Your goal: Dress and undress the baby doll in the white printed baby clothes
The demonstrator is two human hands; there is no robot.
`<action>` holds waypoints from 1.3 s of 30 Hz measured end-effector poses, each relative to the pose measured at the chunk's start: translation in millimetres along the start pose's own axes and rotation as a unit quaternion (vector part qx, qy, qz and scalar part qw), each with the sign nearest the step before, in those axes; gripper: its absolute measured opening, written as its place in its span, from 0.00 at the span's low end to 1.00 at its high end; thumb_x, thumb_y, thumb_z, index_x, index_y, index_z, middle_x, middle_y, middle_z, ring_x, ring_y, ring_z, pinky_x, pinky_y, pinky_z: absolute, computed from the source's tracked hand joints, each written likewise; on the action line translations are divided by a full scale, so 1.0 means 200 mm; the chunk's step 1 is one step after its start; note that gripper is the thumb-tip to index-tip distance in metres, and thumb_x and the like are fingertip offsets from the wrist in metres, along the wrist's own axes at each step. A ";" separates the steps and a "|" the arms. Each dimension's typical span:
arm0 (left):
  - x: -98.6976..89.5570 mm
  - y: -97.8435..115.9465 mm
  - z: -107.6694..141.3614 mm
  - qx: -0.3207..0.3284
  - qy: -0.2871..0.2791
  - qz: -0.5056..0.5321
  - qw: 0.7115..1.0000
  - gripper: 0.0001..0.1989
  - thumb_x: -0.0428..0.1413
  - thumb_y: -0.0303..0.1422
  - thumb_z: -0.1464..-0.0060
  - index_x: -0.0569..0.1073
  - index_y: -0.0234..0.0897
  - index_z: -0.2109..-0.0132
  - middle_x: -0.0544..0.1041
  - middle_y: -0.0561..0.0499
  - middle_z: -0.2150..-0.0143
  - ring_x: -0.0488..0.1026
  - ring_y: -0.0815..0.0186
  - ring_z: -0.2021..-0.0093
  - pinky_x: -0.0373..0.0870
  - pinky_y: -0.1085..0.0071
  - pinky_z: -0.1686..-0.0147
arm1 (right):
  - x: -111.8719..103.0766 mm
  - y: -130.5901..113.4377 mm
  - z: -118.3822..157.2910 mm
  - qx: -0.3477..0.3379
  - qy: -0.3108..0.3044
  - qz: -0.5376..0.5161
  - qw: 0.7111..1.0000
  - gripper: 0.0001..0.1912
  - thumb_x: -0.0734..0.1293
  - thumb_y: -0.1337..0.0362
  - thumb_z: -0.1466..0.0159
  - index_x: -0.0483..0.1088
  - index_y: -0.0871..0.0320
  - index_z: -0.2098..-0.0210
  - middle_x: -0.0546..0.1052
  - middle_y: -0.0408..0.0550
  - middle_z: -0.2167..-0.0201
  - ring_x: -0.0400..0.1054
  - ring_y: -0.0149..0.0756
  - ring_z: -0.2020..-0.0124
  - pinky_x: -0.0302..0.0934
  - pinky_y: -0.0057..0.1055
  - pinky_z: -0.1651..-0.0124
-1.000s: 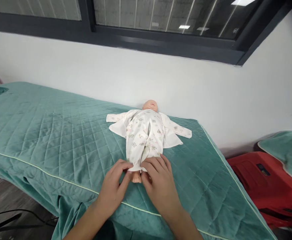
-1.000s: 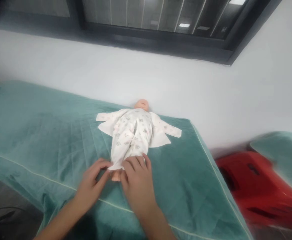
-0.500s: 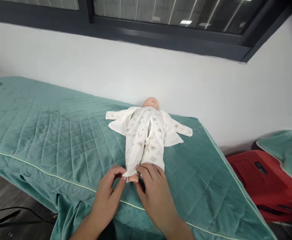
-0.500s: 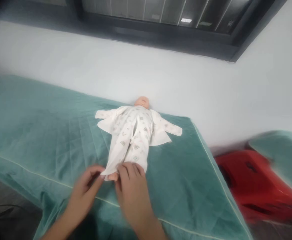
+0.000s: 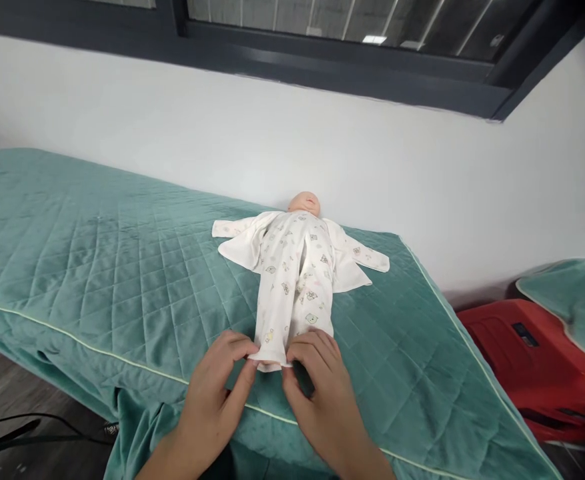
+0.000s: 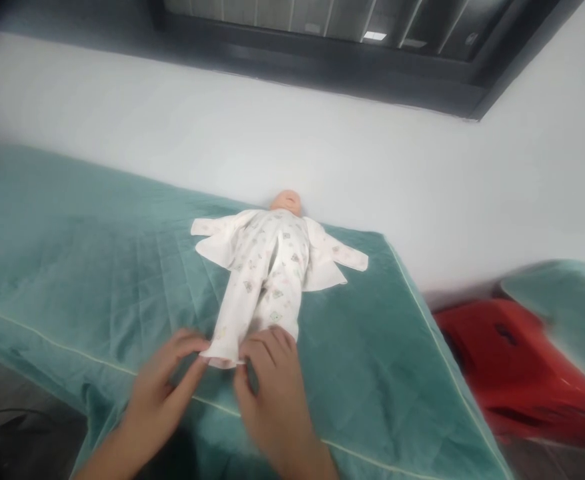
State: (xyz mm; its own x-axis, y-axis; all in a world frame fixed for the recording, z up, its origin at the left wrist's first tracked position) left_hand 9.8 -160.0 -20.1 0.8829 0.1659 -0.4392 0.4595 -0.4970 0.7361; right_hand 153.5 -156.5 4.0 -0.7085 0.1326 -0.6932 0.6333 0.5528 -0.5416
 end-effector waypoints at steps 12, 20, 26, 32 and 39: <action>0.15 0.16 0.03 0.095 -0.052 -0.135 0.985 0.19 0.50 0.26 0.40 0.65 0.41 0.43 0.67 0.41 0.40 0.62 0.54 0.38 0.66 0.52 0.41 | -0.14 0.15 0.21 0.048 0.036 -0.038 0.997 0.19 0.63 0.72 0.35 0.65 0.50 0.47 0.70 0.51 0.47 0.64 0.41 0.43 0.62 0.44 0.40; 0.38 0.22 -0.08 0.136 -0.119 -0.286 0.941 0.17 0.51 0.21 0.47 0.72 0.35 0.50 0.66 0.41 0.37 0.54 0.48 0.32 0.58 0.44 0.36 | -0.11 0.35 0.28 0.165 0.057 -0.009 0.985 0.15 0.63 0.70 0.37 0.66 0.54 0.51 0.72 0.52 0.54 0.69 0.44 0.52 0.68 0.46 0.49; 0.39 0.21 -0.10 0.116 -0.102 -0.314 0.937 0.14 0.50 0.23 0.42 0.72 0.34 0.50 0.66 0.40 0.37 0.55 0.48 0.32 0.59 0.45 0.38 | -0.07 0.36 0.22 0.178 0.048 -0.016 0.983 0.06 0.62 0.70 0.36 0.68 0.56 0.60 0.73 0.47 0.64 0.69 0.40 0.61 0.66 0.38 0.57; 0.38 0.20 -0.13 0.112 -0.092 -0.283 0.948 0.10 0.53 0.24 0.42 0.74 0.37 0.54 0.69 0.42 0.41 0.57 0.50 0.34 0.62 0.49 0.40 | -0.15 0.28 0.19 0.152 0.036 -0.062 0.986 0.06 0.61 0.72 0.36 0.65 0.55 0.67 0.69 0.43 0.68 0.64 0.35 0.66 0.61 0.31 0.62; 0.28 0.32 -0.11 0.131 -0.050 -0.201 0.970 0.08 0.52 0.24 0.42 0.71 0.37 0.56 0.73 0.46 0.45 0.62 0.54 0.38 0.65 0.53 0.43 | -0.30 0.13 0.21 0.102 0.058 -0.092 0.989 0.08 0.61 0.75 0.37 0.65 0.55 0.66 0.69 0.43 0.66 0.64 0.34 0.63 0.59 0.29 0.60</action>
Point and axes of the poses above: each hand's wrist, its own z-axis away from the middle knuckle, its own x-axis out of the palm, y = z × x, the point moved 9 cm from there along -z, towards the middle knuckle
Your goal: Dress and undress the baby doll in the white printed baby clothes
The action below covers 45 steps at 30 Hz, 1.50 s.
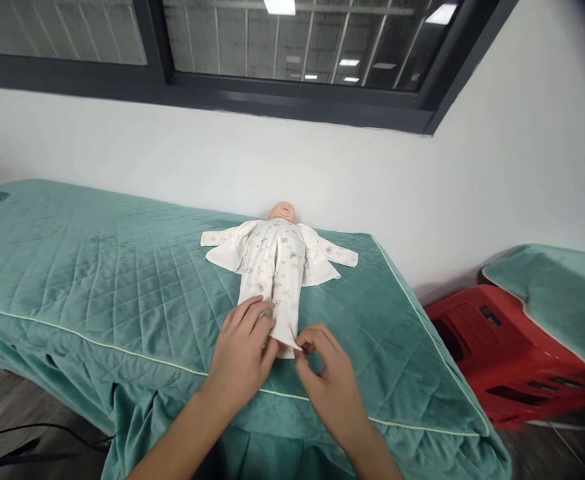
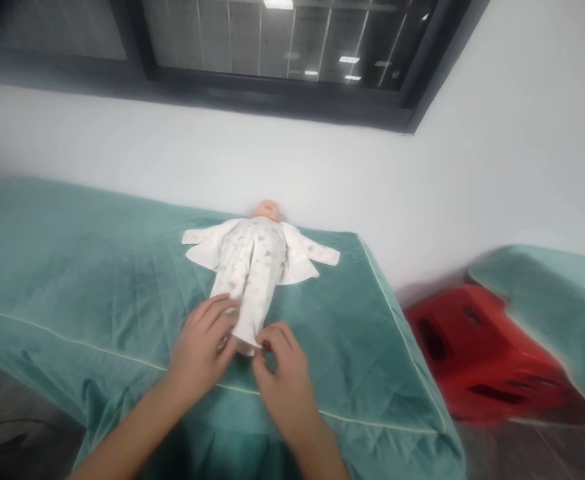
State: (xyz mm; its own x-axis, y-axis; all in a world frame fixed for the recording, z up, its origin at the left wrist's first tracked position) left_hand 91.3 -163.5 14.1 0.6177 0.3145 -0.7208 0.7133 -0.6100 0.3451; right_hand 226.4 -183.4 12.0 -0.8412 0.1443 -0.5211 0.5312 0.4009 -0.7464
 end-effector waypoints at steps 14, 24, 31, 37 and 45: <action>0.01 -0.11 0.25 -0.051 0.035 0.001 0.998 0.20 0.51 0.25 0.38 0.63 0.37 0.40 0.65 0.41 0.40 0.62 0.55 0.40 0.66 0.55 0.43 | 0.10 0.21 0.14 0.052 -0.053 0.075 0.994 0.09 0.61 0.71 0.34 0.65 0.54 0.56 0.70 0.49 0.56 0.67 0.39 0.54 0.65 0.38 0.50; 0.04 -0.25 0.28 -0.114 0.000 0.090 0.989 0.16 0.47 0.23 0.38 0.66 0.40 0.45 0.67 0.45 0.47 0.66 0.60 0.47 0.68 0.60 0.47 | 0.26 -0.04 0.01 -0.099 -0.070 0.159 0.980 0.22 0.61 0.74 0.35 0.62 0.54 0.43 0.68 0.52 0.45 0.60 0.43 0.42 0.59 0.44 0.40; -0.01 -0.28 0.23 -0.100 0.037 0.144 0.984 0.10 0.47 0.22 0.37 0.68 0.38 0.52 0.69 0.48 0.53 0.67 0.66 0.51 0.67 0.69 0.51 | 0.38 -0.02 -0.08 -0.073 -0.069 0.197 0.975 0.14 0.62 0.74 0.36 0.68 0.54 0.53 0.74 0.46 0.57 0.63 0.42 0.53 0.57 0.45 0.46; -0.12 -0.20 0.19 -0.085 0.086 0.160 0.980 0.09 0.48 0.22 0.37 0.68 0.38 0.55 0.69 0.49 0.56 0.69 0.68 0.53 0.67 0.73 0.53 | 0.31 -0.12 -0.10 -0.110 -0.034 0.168 0.979 0.08 0.61 0.74 0.34 0.68 0.55 0.61 0.74 0.45 0.62 0.63 0.39 0.57 0.56 0.44 0.47; -0.12 -0.20 0.27 -0.103 0.094 0.136 0.981 0.08 0.48 0.23 0.37 0.67 0.39 0.54 0.70 0.49 0.56 0.70 0.66 0.54 0.68 0.71 0.55 | 0.26 -0.17 -0.02 -0.142 -0.027 0.162 0.976 0.09 0.63 0.75 0.36 0.69 0.56 0.60 0.74 0.45 0.62 0.63 0.39 0.56 0.56 0.45 0.45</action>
Point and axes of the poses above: each hand's wrist, its own z-axis away from the middle knuckle, its own x-axis out of the palm, y = z × x, the point moved 9 cm from there along -z, towards the middle knuckle
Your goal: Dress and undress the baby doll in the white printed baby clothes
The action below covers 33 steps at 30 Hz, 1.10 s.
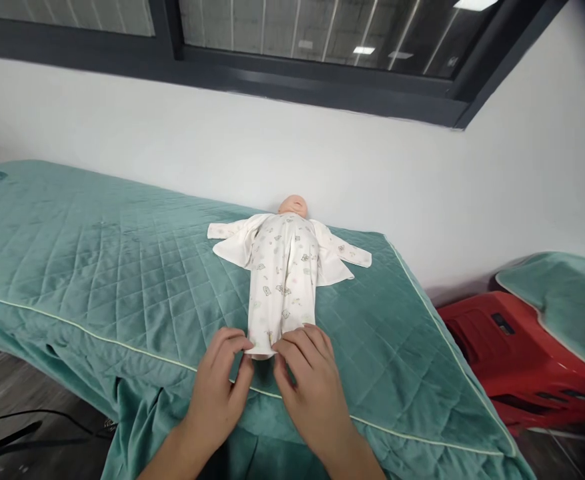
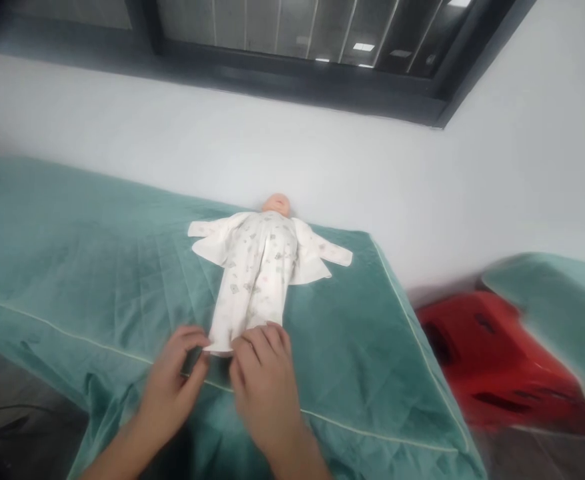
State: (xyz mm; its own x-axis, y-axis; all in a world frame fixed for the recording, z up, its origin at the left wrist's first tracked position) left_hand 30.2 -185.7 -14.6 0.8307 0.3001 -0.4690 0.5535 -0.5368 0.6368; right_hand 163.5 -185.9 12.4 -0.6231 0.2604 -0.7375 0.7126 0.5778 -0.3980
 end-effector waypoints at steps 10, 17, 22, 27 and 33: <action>0.02 -0.31 -0.03 -0.033 -0.037 -0.026 0.998 0.12 0.46 0.25 0.38 0.69 0.39 0.50 0.72 0.45 0.50 0.70 0.61 0.48 0.71 0.60 0.49 | -0.06 0.20 0.06 0.075 0.026 -0.091 0.993 0.13 0.62 0.71 0.33 0.69 0.52 0.51 0.72 0.49 0.53 0.67 0.38 0.50 0.63 0.38 0.48; 0.23 -0.50 -0.40 0.025 -0.139 -0.152 0.978 0.21 0.47 0.24 0.40 0.68 0.34 0.41 0.69 0.42 0.40 0.64 0.56 0.38 0.65 0.53 0.38 | -0.14 0.65 -0.10 0.151 0.082 -0.058 0.983 0.06 0.63 0.66 0.33 0.69 0.54 0.57 0.74 0.48 0.58 0.69 0.39 0.55 0.64 0.39 0.50; 0.38 -0.56 -0.59 0.110 -0.202 -0.183 0.956 0.19 0.50 0.27 0.39 0.72 0.33 0.42 0.71 0.39 0.42 0.61 0.53 0.35 0.58 0.49 0.34 | 0.00 0.84 -0.34 0.089 -0.015 0.068 0.994 0.13 0.59 0.73 0.35 0.71 0.58 0.56 0.74 0.54 0.54 0.65 0.45 0.50 0.61 0.44 0.44; 0.49 -0.57 -0.65 0.176 -0.276 -0.170 0.930 0.14 0.53 0.29 0.40 0.76 0.37 0.48 0.76 0.43 0.47 0.65 0.55 0.39 0.55 0.52 0.33 | 0.14 0.89 -0.39 0.073 -0.087 0.063 0.992 0.14 0.61 0.72 0.36 0.74 0.57 0.54 0.74 0.54 0.53 0.65 0.44 0.51 0.63 0.41 0.46; 0.53 -0.53 -0.70 0.222 -0.292 -0.134 0.921 0.16 0.54 0.30 0.42 0.73 0.36 0.47 0.75 0.43 0.47 0.67 0.57 0.40 0.57 0.58 0.34 | 0.14 0.88 -0.36 0.078 -0.100 -0.019 0.992 0.19 0.64 0.71 0.38 0.74 0.54 0.49 0.74 0.53 0.48 0.66 0.46 0.46 0.63 0.43 0.44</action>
Point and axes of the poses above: each hand's wrist, its own z-axis away from the middle knuckle, its own x-axis out of the palm, y = z × x, the point moved 9 cm from there along -z, towards the middle knuckle
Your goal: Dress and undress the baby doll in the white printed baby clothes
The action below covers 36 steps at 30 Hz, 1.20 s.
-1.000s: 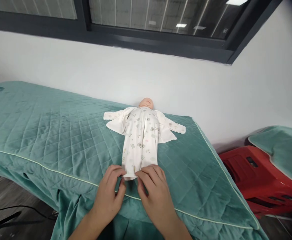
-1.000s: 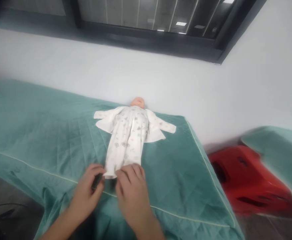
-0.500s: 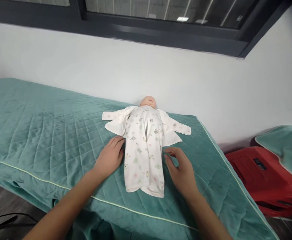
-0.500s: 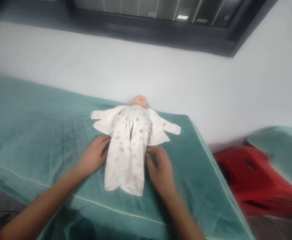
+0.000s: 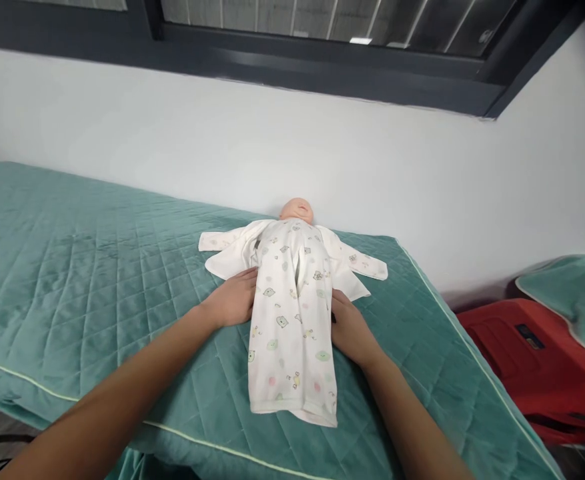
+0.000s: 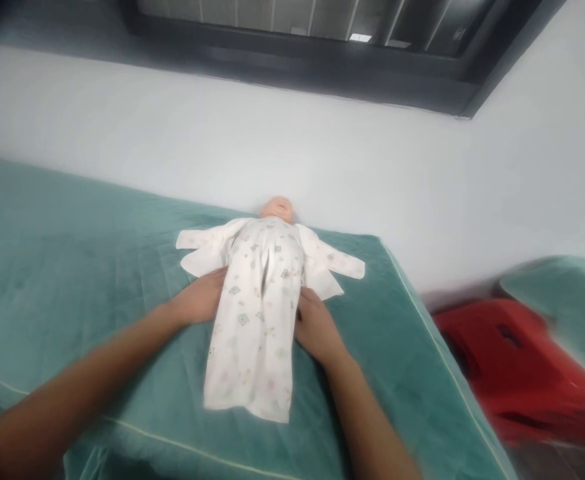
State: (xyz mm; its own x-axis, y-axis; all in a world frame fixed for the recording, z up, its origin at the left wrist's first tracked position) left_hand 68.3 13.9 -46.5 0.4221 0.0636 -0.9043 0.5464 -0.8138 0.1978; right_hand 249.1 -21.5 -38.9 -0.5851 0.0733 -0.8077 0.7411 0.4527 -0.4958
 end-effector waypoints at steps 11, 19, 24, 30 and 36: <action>0.03 -0.07 -0.08 0.005 -0.024 -0.009 1.000 0.16 0.57 0.34 0.46 0.74 0.34 0.51 0.76 0.42 0.52 0.72 0.54 0.50 0.68 0.59 0.46 | -0.01 -0.03 -0.04 -0.006 -0.016 0.157 0.987 0.12 0.61 0.74 0.36 0.76 0.59 0.62 0.74 0.54 0.58 0.65 0.43 0.57 0.61 0.39 0.50; 0.04 -0.09 -0.08 -0.025 -0.020 -0.015 0.999 0.15 0.56 0.31 0.44 0.74 0.35 0.50 0.76 0.42 0.50 0.72 0.55 0.48 0.68 0.59 0.45 | -0.02 0.02 -0.01 0.017 -0.002 0.133 0.991 0.09 0.63 0.70 0.37 0.74 0.60 0.59 0.75 0.55 0.56 0.66 0.43 0.55 0.59 0.37 0.53; 0.06 -0.11 -0.08 -0.033 -0.016 -0.058 0.998 0.12 0.54 0.29 0.42 0.77 0.34 0.52 0.78 0.42 0.53 0.74 0.56 0.50 0.69 0.59 0.46 | -0.04 0.01 0.02 0.004 0.002 0.103 0.995 0.08 0.63 0.70 0.38 0.73 0.58 0.62 0.75 0.51 0.60 0.66 0.41 0.57 0.58 0.34 0.54; 0.01 -0.08 -0.03 -0.057 0.008 -0.090 0.994 0.11 0.51 0.25 0.41 0.78 0.31 0.56 0.79 0.40 0.54 0.74 0.55 0.50 0.70 0.58 0.47 | -0.04 0.02 0.01 -0.012 0.004 0.099 0.995 0.09 0.61 0.72 0.38 0.73 0.59 0.63 0.74 0.50 0.63 0.65 0.40 0.59 0.58 0.34 0.55; -0.09 0.07 0.12 -0.057 0.086 -0.085 0.991 0.17 0.47 0.22 0.40 0.78 0.37 0.53 0.79 0.45 0.51 0.70 0.59 0.42 0.65 0.57 0.40 | -0.07 0.00 0.02 -0.035 0.036 0.097 0.994 0.08 0.61 0.73 0.39 0.71 0.59 0.67 0.72 0.50 0.64 0.63 0.40 0.59 0.58 0.35 0.55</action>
State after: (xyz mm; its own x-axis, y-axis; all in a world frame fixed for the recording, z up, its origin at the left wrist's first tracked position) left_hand 50.3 -13.4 -35.9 0.4284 0.3008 -0.8520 0.6949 -0.7124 0.0979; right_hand 258.2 -26.8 -29.6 -0.4565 0.2269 -0.8603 0.8194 0.4840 -0.3072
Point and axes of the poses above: each hand's wrist, its own z-axis away from the middle knuckle, its own x-axis out of the palm, y = z × x, the point moved 9 cm from there along -z, towards the middle knuckle
